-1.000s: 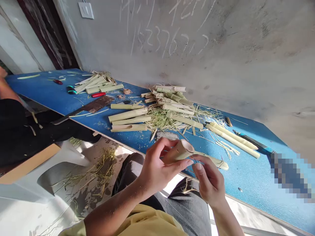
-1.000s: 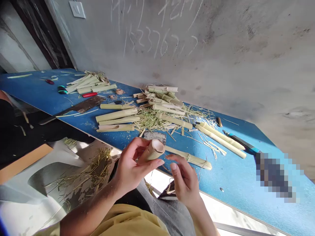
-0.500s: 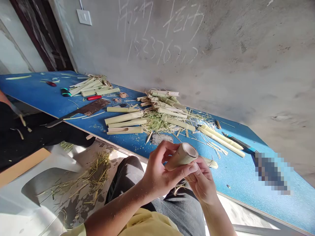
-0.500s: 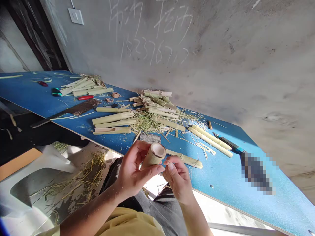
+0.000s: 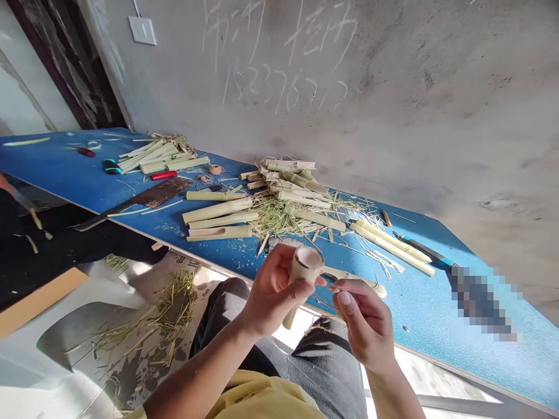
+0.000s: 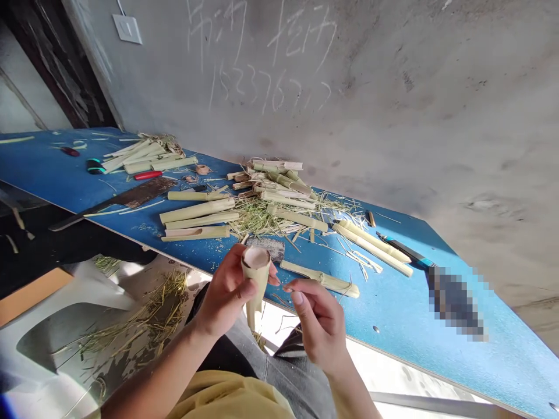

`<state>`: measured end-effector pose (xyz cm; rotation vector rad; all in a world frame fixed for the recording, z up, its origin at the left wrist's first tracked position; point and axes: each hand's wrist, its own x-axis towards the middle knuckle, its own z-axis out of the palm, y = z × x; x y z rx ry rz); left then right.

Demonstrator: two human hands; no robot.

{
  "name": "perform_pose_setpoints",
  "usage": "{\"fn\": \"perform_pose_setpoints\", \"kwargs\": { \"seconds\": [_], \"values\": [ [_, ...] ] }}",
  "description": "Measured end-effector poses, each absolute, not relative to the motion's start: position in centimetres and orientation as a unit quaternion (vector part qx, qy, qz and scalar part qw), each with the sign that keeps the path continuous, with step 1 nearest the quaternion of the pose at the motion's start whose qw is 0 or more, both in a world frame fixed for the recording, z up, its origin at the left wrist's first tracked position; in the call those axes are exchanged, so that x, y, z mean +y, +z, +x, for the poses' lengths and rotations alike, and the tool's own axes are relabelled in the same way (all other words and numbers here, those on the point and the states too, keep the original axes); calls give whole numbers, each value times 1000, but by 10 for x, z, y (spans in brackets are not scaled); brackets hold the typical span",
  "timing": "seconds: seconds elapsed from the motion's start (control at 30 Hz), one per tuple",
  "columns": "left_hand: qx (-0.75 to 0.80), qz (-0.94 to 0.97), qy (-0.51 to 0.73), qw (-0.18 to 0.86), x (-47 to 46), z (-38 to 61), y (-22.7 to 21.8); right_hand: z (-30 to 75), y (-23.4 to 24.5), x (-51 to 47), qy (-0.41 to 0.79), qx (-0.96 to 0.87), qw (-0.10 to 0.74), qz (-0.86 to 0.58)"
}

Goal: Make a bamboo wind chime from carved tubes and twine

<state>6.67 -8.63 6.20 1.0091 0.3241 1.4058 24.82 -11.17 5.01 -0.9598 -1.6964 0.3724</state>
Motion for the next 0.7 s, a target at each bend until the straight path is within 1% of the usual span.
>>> {"fn": "perform_pose_setpoints", "kwargs": {
  "seconds": [0.07, 0.17, 0.27, 0.33, 0.43, 0.5, 0.6, 0.7],
  "values": [
    [106, 387, 612, 682, -81, 66, 60, 241, 69, -124, 114, -726, 533, -419],
    [112, 307, 602, 728, -79, 64, 59, 230, 96, -140, 40, -758, 484, -435],
    [117, 280, 586, 751, -80, 62, 58, 222, 111, -147, -25, -782, 452, -429],
    [116, 290, 588, 746, -81, 61, 57, 220, 112, -147, -41, -795, 440, -416],
    [121, 346, 609, 704, -81, 62, 54, 225, 104, -143, -38, -812, 428, -395],
    [139, 398, 618, 663, -83, 62, 53, 233, 94, -139, -15, -813, 429, -393],
    [204, 496, 620, 573, -93, 63, 57, 249, 74, -132, 74, -791, 448, -411],
    [263, 596, 598, 466, -106, 69, 67, 260, 54, -126, 153, -760, 487, -402]
  ]
}}
